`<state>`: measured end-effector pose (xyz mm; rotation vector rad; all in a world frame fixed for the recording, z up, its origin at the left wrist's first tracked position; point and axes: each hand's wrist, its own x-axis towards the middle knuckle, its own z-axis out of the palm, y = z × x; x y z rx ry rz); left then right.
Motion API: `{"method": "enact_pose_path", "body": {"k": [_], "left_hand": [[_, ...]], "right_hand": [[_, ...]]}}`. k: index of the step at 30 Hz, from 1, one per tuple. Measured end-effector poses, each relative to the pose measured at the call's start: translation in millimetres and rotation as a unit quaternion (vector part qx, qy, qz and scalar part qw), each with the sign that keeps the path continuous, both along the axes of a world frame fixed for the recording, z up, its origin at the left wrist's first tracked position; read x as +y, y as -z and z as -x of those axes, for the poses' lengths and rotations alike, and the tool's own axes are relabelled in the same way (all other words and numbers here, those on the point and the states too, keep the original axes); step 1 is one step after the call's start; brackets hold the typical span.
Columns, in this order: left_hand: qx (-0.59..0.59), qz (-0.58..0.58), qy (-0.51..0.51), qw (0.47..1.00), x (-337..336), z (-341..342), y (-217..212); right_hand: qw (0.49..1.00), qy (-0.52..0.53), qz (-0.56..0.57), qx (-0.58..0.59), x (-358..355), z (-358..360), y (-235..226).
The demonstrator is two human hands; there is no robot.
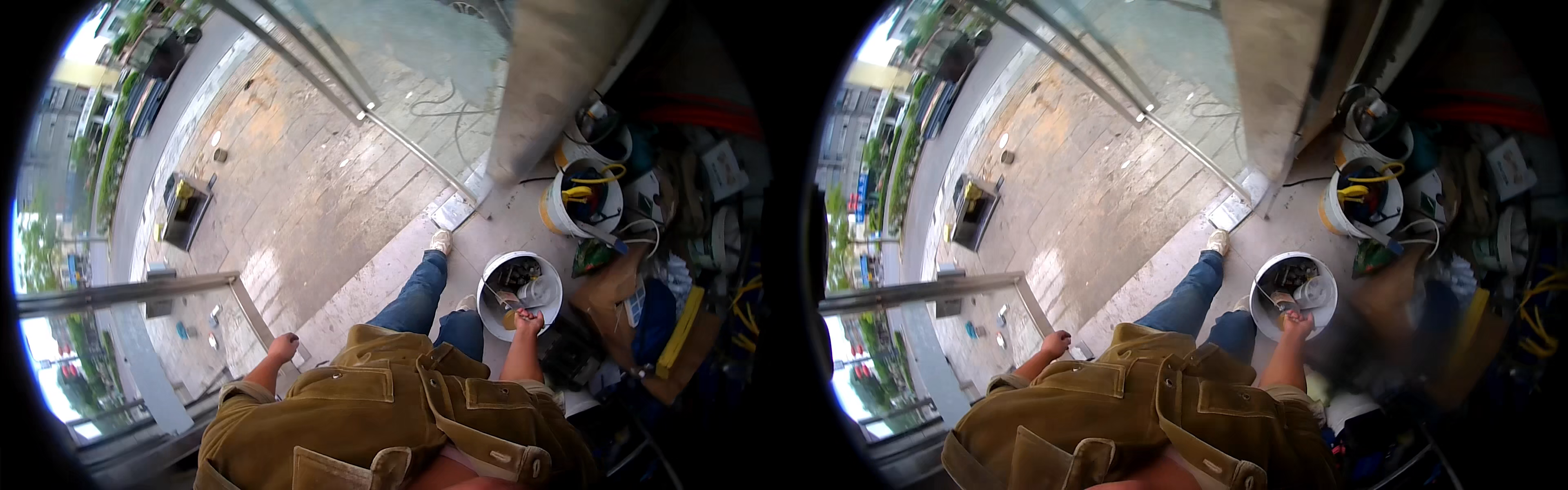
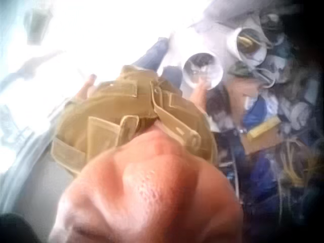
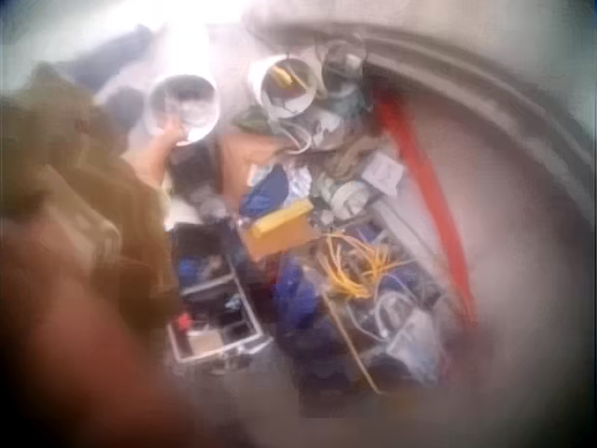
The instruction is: The person sits on the ground and uses a cordless drill to attach a black circular fan housing to a rectangular metal appliance. They then stand, retrieve a bucket of parts, and continue securing the housing with screws.
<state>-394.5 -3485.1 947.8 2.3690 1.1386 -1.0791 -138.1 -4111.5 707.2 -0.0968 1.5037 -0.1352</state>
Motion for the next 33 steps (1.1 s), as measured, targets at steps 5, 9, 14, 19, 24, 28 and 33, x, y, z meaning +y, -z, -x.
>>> {"method": "enact_pose_path", "body": {"k": [5,9,14,19,24,28,33], "left_hand": [[0.012,0.01,-0.095,0.995,-10.4,125.6,-17.8],[-0.005,0.064,-0.184,0.981,-6.4,219.6,8.7],[0.068,0.093,-0.221,0.968,67.7,323.3,8.8],[0.049,-0.008,-0.342,0.938,191.9,379.5,3.3],[-0.14,-0.057,-0.353,0.923,353.5,266.4,-18.8],[-0.242,-0.093,-0.309,0.915,440.0,223.9,-41.5],[-0.233,-0.146,-0.407,0.871,441.3,287.4,-37.0]], "right_hand": [[0.986,-0.155,0.026,0.059,-24.6,-4.3,-25.5],[0.953,-0.28,0.075,0.087,-25.0,-8.0,8.0],[0.921,-0.384,0.062,0.031,84.3,-14.1,-18.2],[0.888,-0.457,0.051,-0.004,186.9,-40.5,-45.8],[0.859,-0.509,0.017,-0.052,284.2,-82.1,-61.2],[0.888,-0.46,0.013,0.004,405.3,-130.5,-55.7],[0.494,-0.824,0.219,-0.173,648.5,-145.4,-136.0]]}}
